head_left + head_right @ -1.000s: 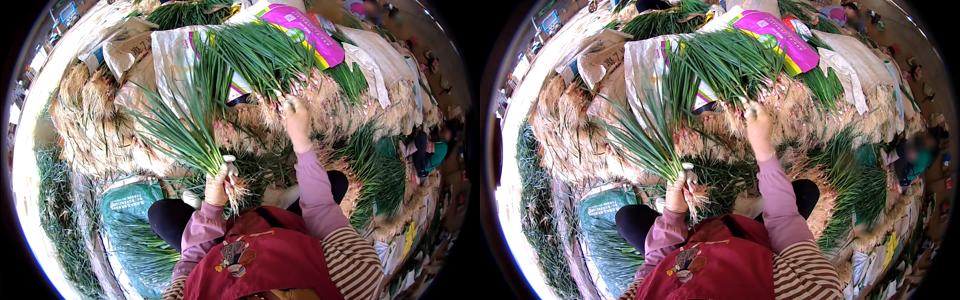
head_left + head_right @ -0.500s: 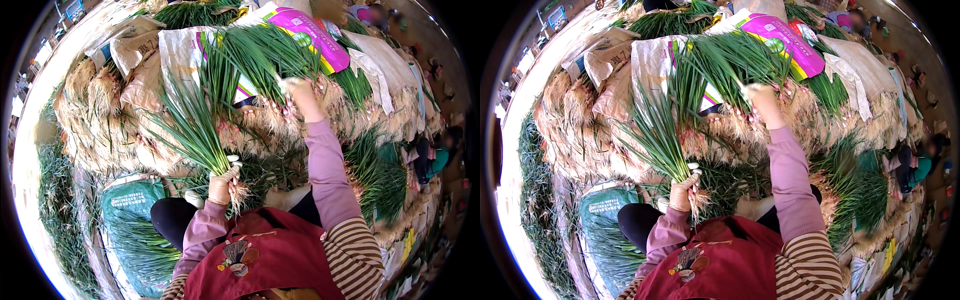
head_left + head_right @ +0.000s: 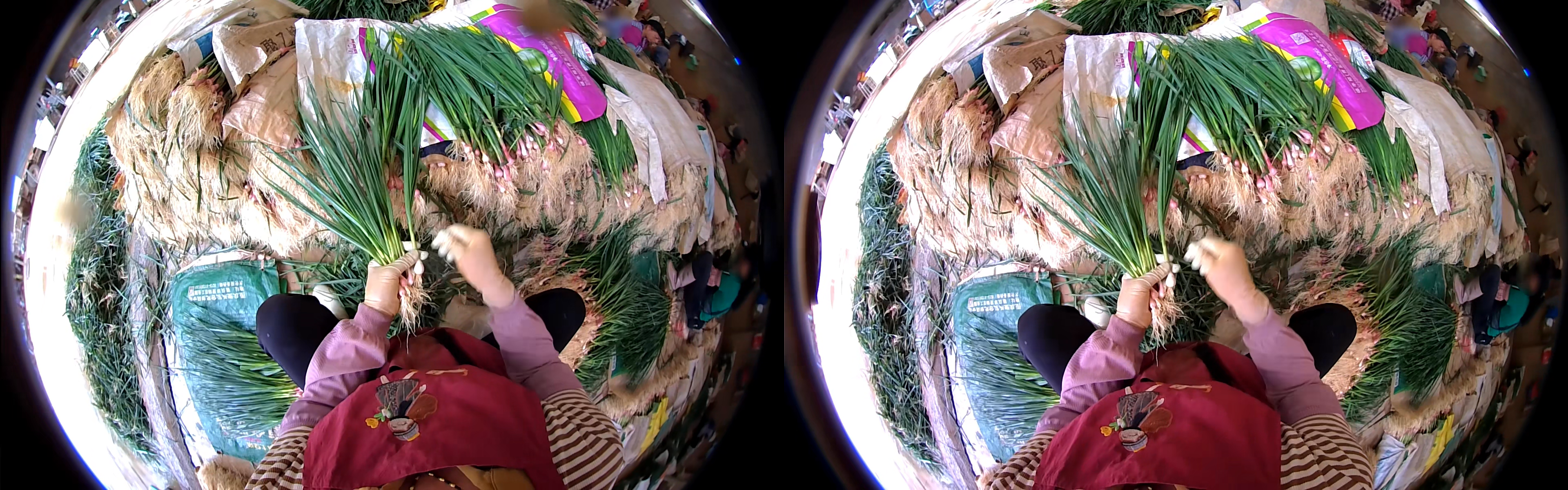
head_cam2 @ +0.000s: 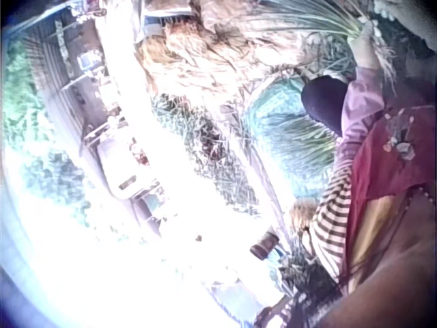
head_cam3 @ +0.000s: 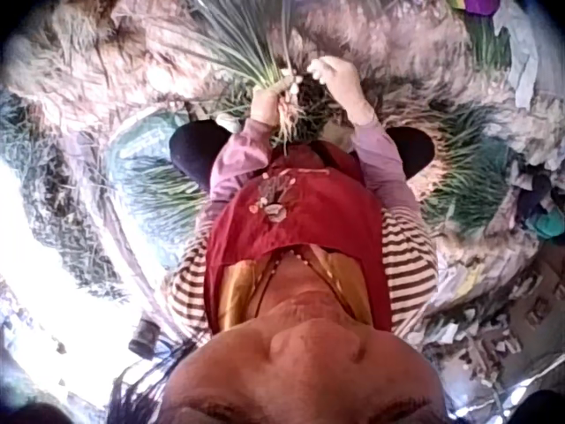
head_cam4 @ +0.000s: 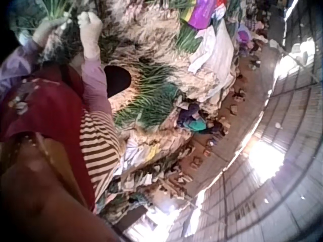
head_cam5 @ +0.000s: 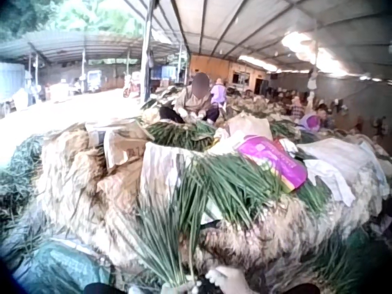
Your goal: The person peels outer layers and roots from scallions by hand, gathering them into bundles and placing them onto a pile.
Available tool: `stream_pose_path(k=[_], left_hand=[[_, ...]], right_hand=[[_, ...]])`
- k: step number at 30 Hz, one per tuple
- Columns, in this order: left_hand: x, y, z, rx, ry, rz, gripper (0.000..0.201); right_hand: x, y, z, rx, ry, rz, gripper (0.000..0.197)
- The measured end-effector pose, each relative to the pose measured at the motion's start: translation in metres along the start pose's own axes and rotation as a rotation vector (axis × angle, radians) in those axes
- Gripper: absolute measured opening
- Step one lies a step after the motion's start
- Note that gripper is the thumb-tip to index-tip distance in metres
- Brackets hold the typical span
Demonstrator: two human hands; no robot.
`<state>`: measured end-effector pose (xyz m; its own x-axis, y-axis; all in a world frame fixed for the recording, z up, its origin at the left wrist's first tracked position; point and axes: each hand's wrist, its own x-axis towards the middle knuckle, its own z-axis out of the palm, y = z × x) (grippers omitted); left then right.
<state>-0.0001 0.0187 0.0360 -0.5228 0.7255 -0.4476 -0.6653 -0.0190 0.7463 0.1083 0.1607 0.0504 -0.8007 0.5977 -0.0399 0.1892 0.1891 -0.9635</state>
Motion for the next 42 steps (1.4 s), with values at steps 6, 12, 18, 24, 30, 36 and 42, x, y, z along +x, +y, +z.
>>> stream_pose_path(k=[6,12,18,24,30,36,42], left_hand=[[0.005,-0.010,-0.002,-0.075,-0.028,-0.026,0.012],[-0.001,-0.003,-0.002,0.060,-0.080,-0.076,0.010],[-0.008,0.011,0.012,-0.069,0.053,0.168,0.015],[-0.005,0.015,0.011,-0.036,0.165,0.209,0.020],[-0.001,0.010,0.003,-0.045,0.022,0.090,0.022],[0.004,-0.002,0.006,-0.083,-0.006,0.025,0.021],[-0.004,0.005,0.006,0.042,-0.035,-0.014,0.013]], right_hand=[[0.043,-0.023,0.008,0.031,0.058,0.104,0.022],[0.055,-0.019,0.026,0.003,0.118,0.087,0.017],[0.092,-0.037,0.019,-0.006,0.095,-0.105,0.018],[0.135,-0.027,-0.062,-0.672,0.575,-0.196,0.035],[0.073,-0.027,-0.066,-0.528,0.258,0.118,0.014],[-0.015,-0.019,0.007,-0.434,-0.281,-0.232,0.016],[0.034,-0.007,0.008,0.246,-0.025,0.174,0.024]])
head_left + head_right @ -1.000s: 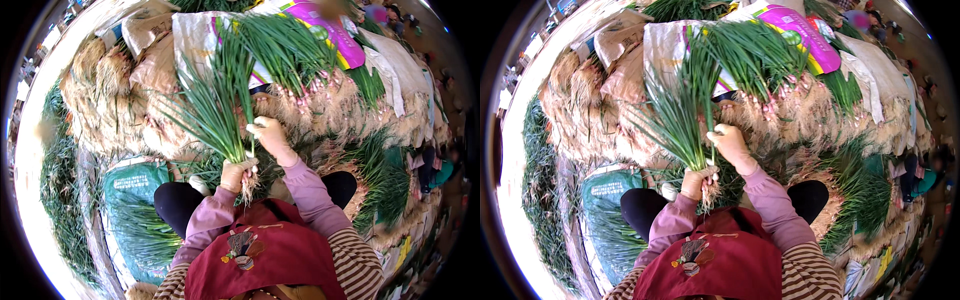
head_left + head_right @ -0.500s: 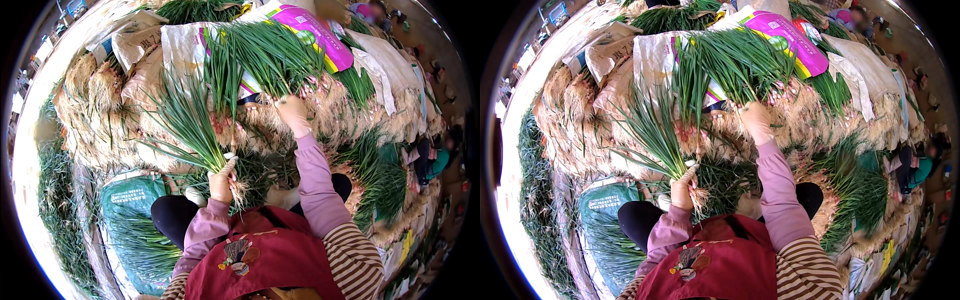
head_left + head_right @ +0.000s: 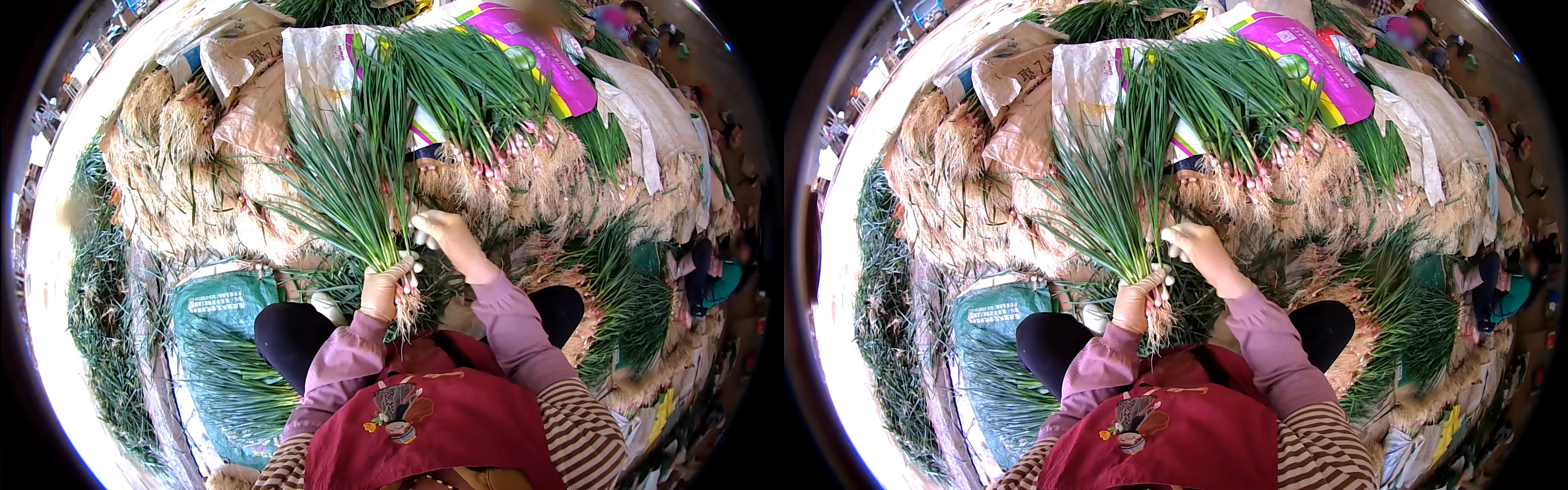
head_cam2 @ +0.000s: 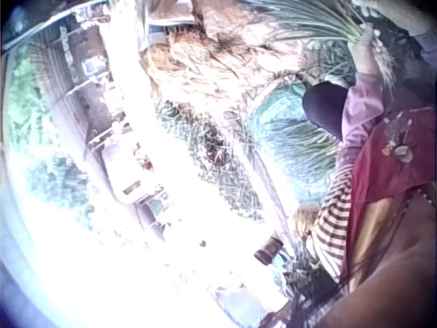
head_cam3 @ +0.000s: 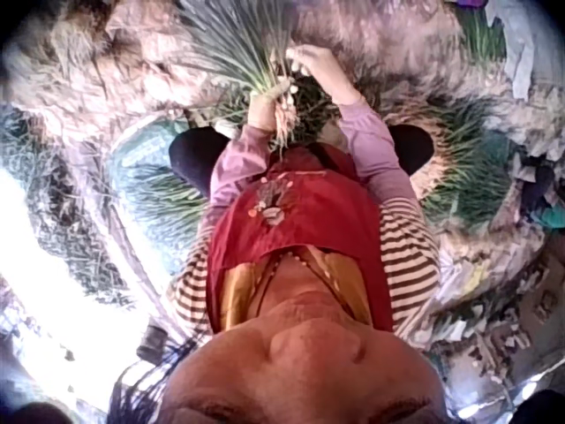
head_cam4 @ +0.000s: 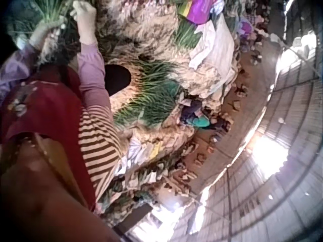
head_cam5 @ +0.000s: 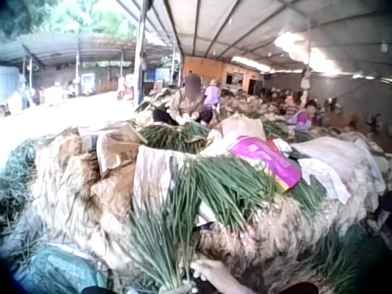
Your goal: The person peels outer layers and roots from scallions by hand, gathering them into bundles and placing them onto a pile.
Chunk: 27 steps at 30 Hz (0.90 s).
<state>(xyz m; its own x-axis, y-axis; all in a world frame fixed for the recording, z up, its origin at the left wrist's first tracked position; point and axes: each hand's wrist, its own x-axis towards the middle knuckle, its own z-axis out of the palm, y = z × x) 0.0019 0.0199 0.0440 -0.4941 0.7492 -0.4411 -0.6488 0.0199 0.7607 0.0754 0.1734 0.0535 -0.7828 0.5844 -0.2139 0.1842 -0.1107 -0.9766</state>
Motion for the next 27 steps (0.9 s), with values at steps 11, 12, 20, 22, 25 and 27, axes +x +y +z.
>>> stream_pose_path(k=[11,12,20,22,25,27], left_hand=[[-0.010,0.010,-0.001,0.020,0.136,0.214,0.013],[-0.010,0.008,-0.001,-0.012,0.153,0.253,0.013],[-0.002,0.005,-0.007,-0.036,0.098,0.152,0.012],[-0.004,0.006,-0.008,-0.079,0.119,0.191,0.010],[-0.003,0.005,-0.015,-0.134,0.142,0.233,0.010],[-0.008,0.012,-0.010,-0.164,0.174,0.234,0.009]], right_hand=[[-0.025,0.027,-0.015,-1.292,-0.301,0.147,0.021],[-0.026,0.007,-0.026,-1.174,-0.360,0.173,0.028],[0.070,-0.003,-0.091,-1.454,0.759,-0.196,0.052],[0.082,-0.015,-0.101,-0.952,0.439,0.111,0.055],[0.065,-0.070,-0.098,-0.075,0.349,-0.197,0.049],[0.065,-0.089,-0.106,0.414,0.104,-0.370,0.050]])
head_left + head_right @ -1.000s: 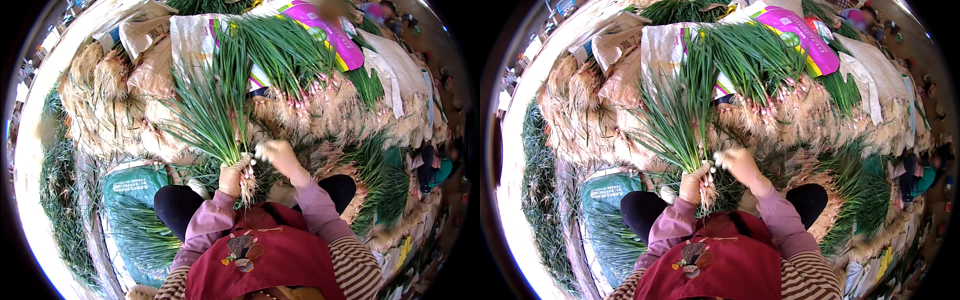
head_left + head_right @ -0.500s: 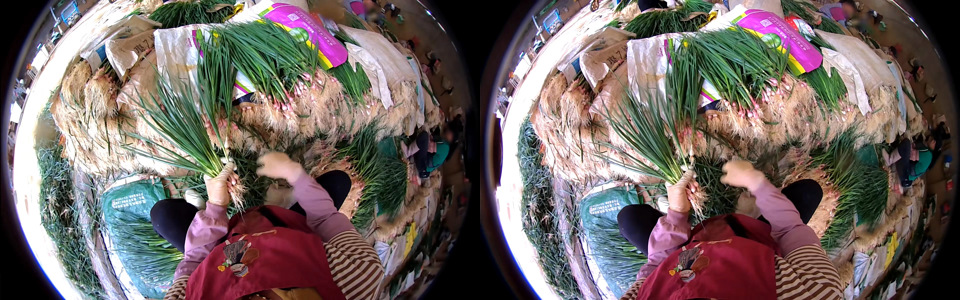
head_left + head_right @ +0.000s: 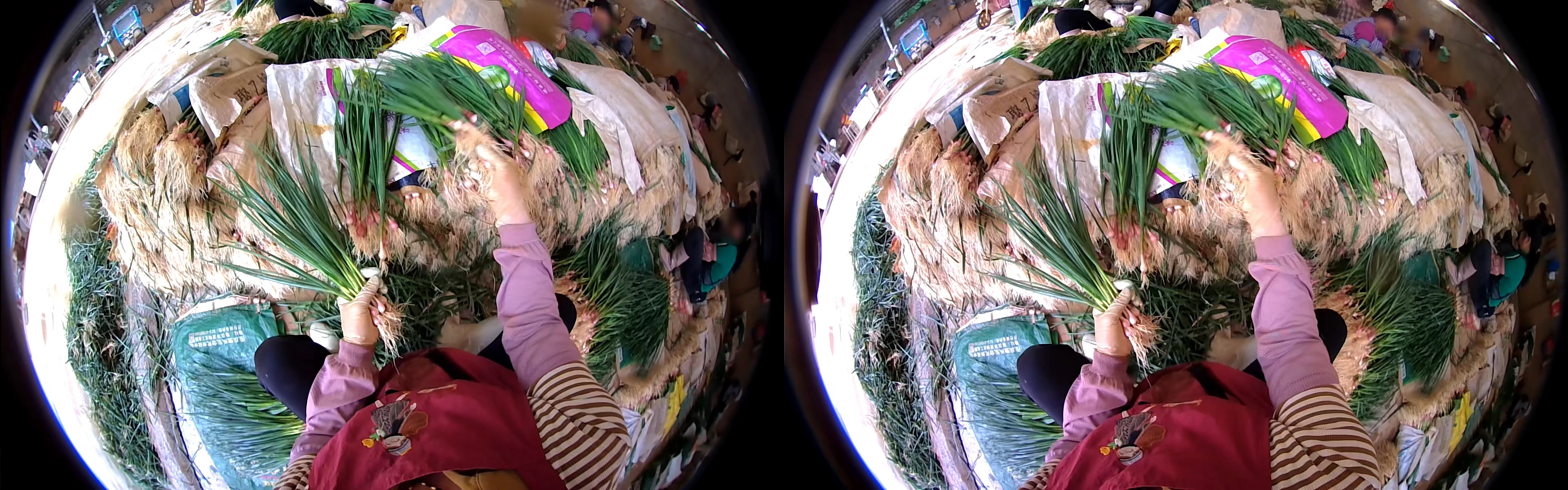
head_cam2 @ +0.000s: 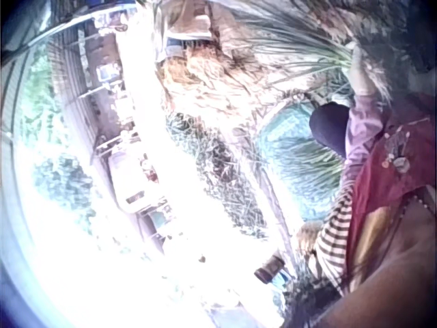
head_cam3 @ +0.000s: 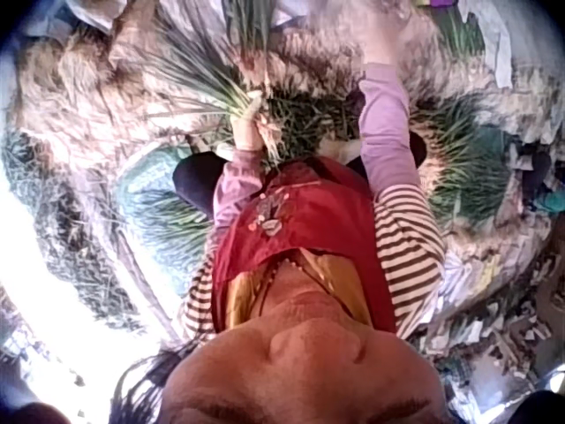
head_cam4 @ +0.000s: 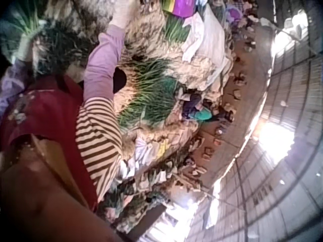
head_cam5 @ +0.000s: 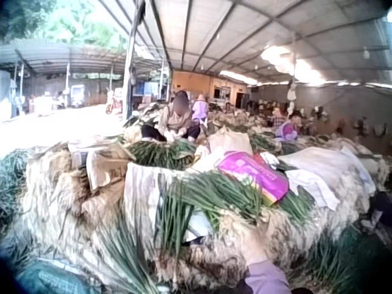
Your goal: The person peels outer layers and roots from scallions by hand, gathering them into bundles and placing them onto a pile.
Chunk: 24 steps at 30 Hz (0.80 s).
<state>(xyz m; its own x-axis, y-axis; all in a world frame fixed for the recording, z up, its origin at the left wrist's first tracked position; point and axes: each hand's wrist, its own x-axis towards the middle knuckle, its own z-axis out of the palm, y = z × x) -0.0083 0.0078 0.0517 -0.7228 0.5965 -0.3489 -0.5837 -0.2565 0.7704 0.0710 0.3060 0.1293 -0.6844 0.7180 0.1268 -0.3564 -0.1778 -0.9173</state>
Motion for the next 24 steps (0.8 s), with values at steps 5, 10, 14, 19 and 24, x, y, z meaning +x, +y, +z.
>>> stream_pose_path(k=[5,10,14,19,24], left_hand=[[0.002,0.000,0.000,0.021,-0.011,0.010,0.009],[0.001,0.001,-0.003,0.071,-0.021,-0.005,0.013],[-0.002,0.007,0.000,0.057,-0.043,0.007,0.018],[0.002,0.001,-0.006,0.051,-0.106,-0.027,0.022],[0.005,-0.005,-0.007,0.024,-0.060,-0.083,0.019]], right_hand=[[0.000,0.030,-0.007,-0.287,0.067,0.287,0.041],[-0.011,0.043,-0.063,-0.220,0.138,0.347,0.032],[-0.035,0.049,-0.078,-0.535,0.616,0.122,0.028],[-0.076,0.051,-0.047,-0.956,0.535,-0.279,0.025],[-0.064,0.031,0.034,-0.960,0.220,-0.147,0.019]])
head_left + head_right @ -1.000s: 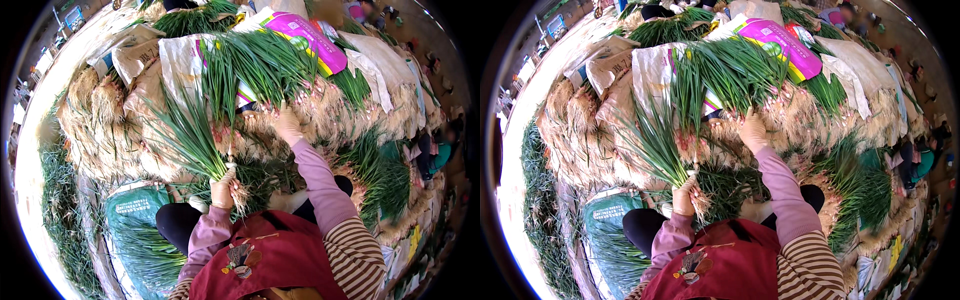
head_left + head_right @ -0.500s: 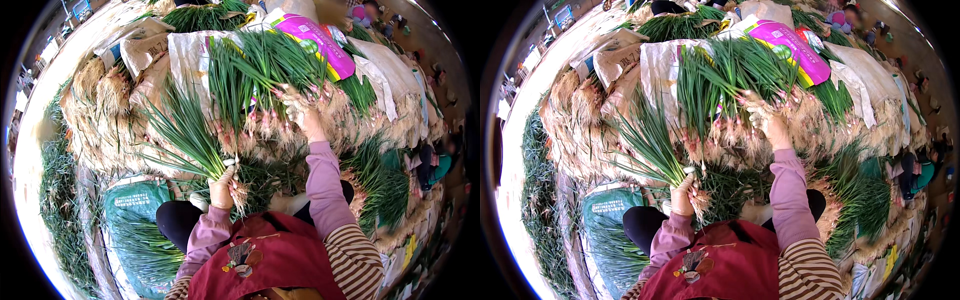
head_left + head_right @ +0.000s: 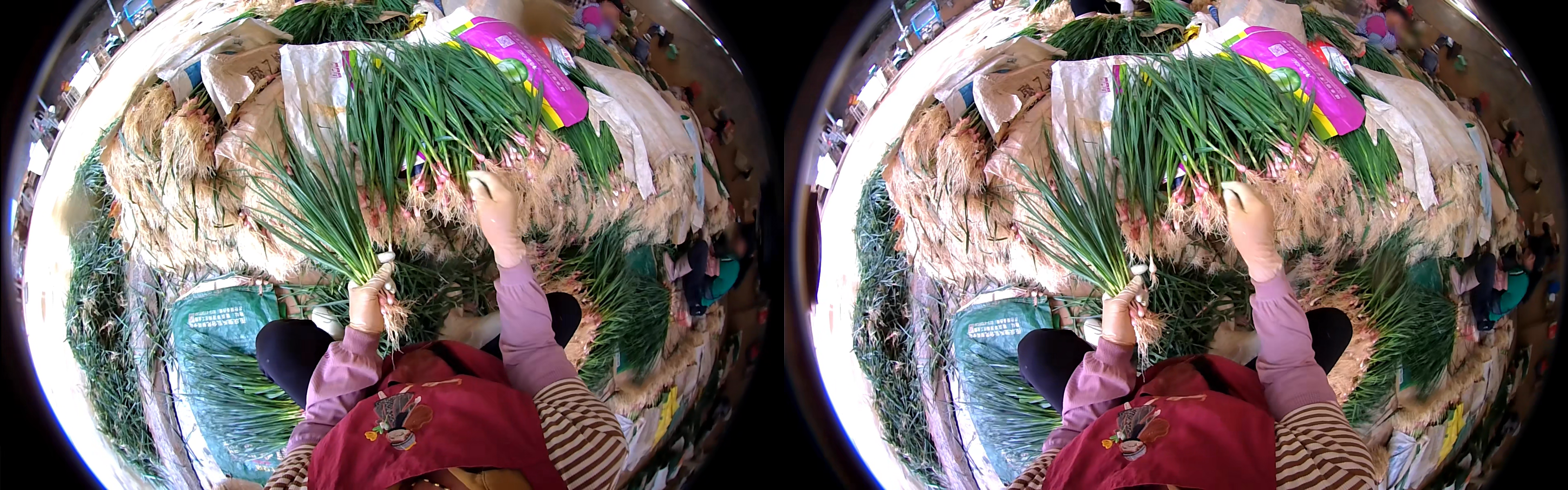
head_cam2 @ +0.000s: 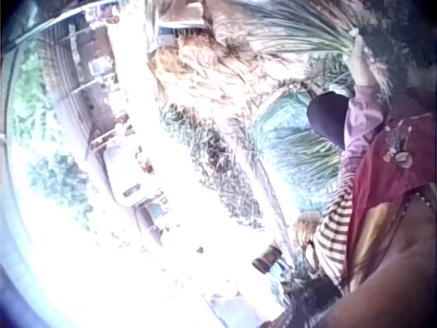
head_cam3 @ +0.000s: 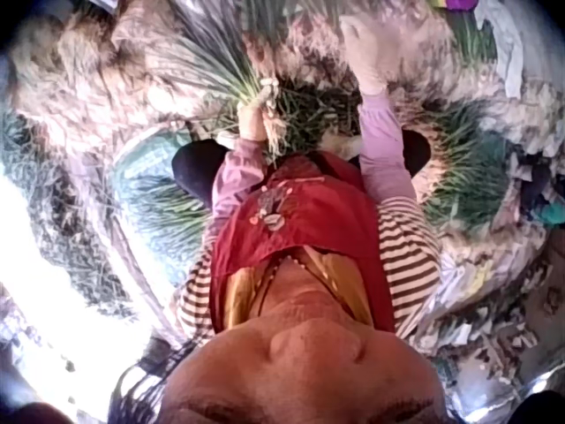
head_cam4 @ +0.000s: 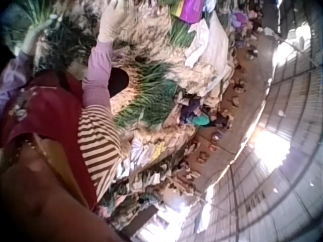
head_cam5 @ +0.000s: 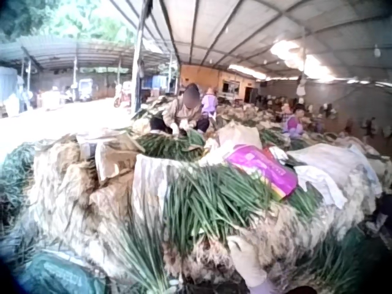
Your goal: The person peels outer layers and roots from scallions by hand, gathering them into bundles and placing them onto a pile.
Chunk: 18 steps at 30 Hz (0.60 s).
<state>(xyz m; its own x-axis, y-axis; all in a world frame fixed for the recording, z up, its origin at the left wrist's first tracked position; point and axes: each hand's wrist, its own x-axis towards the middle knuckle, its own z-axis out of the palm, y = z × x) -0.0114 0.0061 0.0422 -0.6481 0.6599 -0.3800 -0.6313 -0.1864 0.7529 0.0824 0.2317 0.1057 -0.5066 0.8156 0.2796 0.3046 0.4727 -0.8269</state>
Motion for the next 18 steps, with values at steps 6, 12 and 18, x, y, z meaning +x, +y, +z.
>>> stream_pose_path(k=[6,12,18], left_hand=[[-0.002,0.005,-0.002,-0.021,0.002,0.022,0.018],[-0.003,0.006,-0.005,-0.034,0.010,0.018,0.018],[-0.008,0.015,0.001,-0.006,0.011,0.055,0.016]], right_hand=[[0.040,-0.004,0.045,-0.825,-0.184,-0.097,0.029],[0.061,0.020,0.069,-0.737,-0.276,0.080,0.021],[0.091,-0.017,0.057,0.263,-0.583,0.012,0.027]])
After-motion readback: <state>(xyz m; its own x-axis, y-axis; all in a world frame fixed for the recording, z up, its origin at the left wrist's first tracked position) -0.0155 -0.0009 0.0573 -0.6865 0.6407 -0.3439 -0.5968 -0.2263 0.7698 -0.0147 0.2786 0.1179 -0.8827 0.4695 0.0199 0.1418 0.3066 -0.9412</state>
